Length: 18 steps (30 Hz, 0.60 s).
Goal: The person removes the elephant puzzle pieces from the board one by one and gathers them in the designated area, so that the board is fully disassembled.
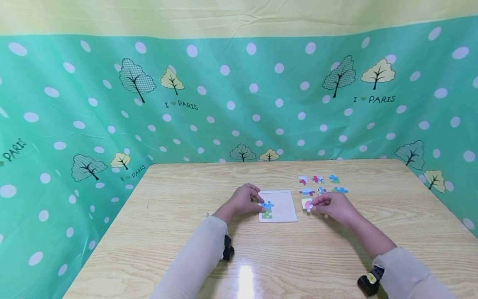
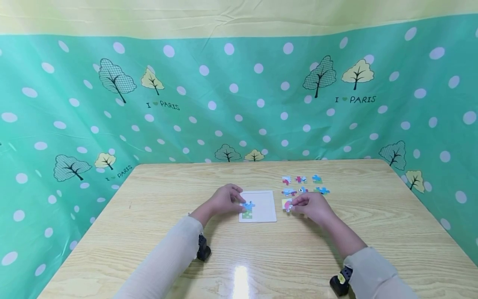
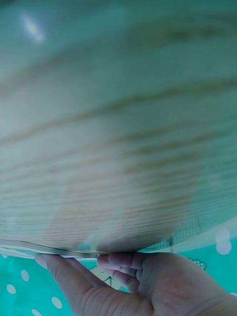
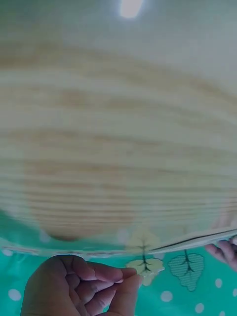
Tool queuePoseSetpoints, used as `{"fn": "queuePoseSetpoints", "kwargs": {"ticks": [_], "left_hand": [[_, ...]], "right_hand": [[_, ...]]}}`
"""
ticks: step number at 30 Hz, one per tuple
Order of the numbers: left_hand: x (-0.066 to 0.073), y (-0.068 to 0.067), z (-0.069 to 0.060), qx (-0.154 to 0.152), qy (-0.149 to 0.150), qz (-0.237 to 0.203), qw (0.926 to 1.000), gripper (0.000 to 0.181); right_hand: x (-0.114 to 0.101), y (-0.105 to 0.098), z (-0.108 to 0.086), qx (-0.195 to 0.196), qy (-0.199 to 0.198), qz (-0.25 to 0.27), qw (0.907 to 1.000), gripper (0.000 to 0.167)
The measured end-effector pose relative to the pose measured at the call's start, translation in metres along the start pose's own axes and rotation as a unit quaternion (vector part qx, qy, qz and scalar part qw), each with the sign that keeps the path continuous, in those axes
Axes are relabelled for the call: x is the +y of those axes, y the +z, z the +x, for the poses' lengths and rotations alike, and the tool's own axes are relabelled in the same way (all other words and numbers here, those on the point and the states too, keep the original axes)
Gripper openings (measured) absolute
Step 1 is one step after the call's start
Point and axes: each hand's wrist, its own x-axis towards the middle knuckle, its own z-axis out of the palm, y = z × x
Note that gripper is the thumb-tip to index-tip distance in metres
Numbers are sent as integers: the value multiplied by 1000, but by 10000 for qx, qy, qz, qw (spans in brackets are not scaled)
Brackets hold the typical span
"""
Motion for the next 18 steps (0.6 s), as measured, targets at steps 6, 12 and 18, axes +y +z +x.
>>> {"fn": "queuePoseSetpoints", "kwargs": {"ticks": [6, 12, 18], "left_hand": [[0, -1, -1, 2, 31, 36, 10000, 15], [1, -2, -2, -4, 35, 15, 10000, 15], [-1, -1, 0, -10, 46, 50, 10000, 15]], "right_hand": [[5, -6, 7, -26, 234, -42, 9997, 17], [8, -9, 13, 16, 179, -195, 9996, 17], [12, -9, 16, 42, 51, -358, 9993, 13]]}}
